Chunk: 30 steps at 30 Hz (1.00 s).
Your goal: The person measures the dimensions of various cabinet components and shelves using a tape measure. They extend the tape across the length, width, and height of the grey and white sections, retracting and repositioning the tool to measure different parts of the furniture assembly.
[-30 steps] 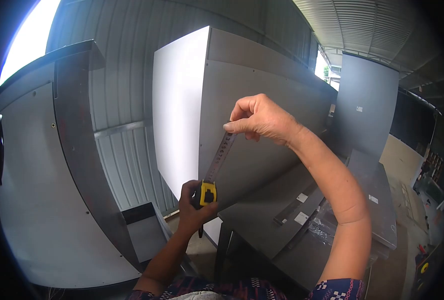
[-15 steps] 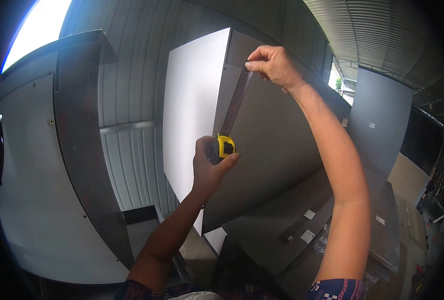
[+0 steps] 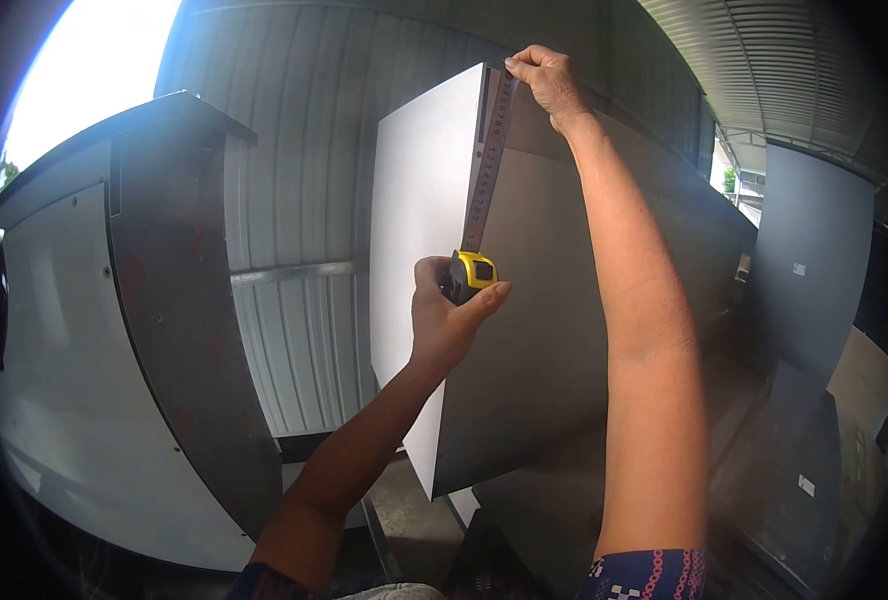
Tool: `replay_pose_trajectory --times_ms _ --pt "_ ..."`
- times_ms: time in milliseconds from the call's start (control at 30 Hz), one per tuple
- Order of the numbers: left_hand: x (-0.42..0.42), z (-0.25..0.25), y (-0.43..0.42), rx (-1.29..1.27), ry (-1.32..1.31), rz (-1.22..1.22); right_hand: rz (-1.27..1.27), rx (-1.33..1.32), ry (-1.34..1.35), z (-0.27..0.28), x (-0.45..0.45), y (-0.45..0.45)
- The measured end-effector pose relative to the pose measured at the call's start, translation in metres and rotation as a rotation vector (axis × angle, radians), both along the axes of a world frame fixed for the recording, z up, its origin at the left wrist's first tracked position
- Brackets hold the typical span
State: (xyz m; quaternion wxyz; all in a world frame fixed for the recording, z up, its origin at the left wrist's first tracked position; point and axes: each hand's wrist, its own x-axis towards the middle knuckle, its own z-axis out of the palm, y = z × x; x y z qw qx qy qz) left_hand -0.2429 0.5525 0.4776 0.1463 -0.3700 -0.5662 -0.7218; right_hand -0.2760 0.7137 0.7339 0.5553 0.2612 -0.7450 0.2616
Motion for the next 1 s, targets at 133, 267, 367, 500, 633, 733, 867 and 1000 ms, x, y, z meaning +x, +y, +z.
replay_pose_trajectory --times_ms 133,267,367,500,633,733,867,1000 --pt "-0.005 0.002 0.001 -0.028 -0.017 0.046 -0.003 -0.023 0.008 0.009 -0.013 -0.001" --pt "-0.004 0.001 0.005 -0.036 -0.041 0.063 -0.041 -0.033 -0.008 0.010 -0.030 0.008" --pt "-0.006 -0.001 0.007 -0.031 -0.029 0.091 -0.031 -0.028 0.008 0.008 -0.038 0.006" --pt "-0.001 0.001 0.000 -0.152 -0.058 0.096 -0.062 0.013 0.023 0.003 -0.041 0.013" --pt "-0.005 -0.011 0.004 -0.107 -0.022 0.106 -0.140 0.077 0.074 -0.005 -0.040 0.015" --pt "-0.005 -0.012 0.005 -0.088 -0.047 0.079 -0.115 0.108 0.003 -0.003 -0.038 0.014" --pt "-0.002 -0.026 0.008 -0.034 -0.083 0.109 -0.097 0.105 0.034 -0.005 -0.036 0.007" --pt "0.007 -0.060 0.009 0.028 -0.130 0.041 -0.115 0.107 0.042 0.000 -0.040 0.013"
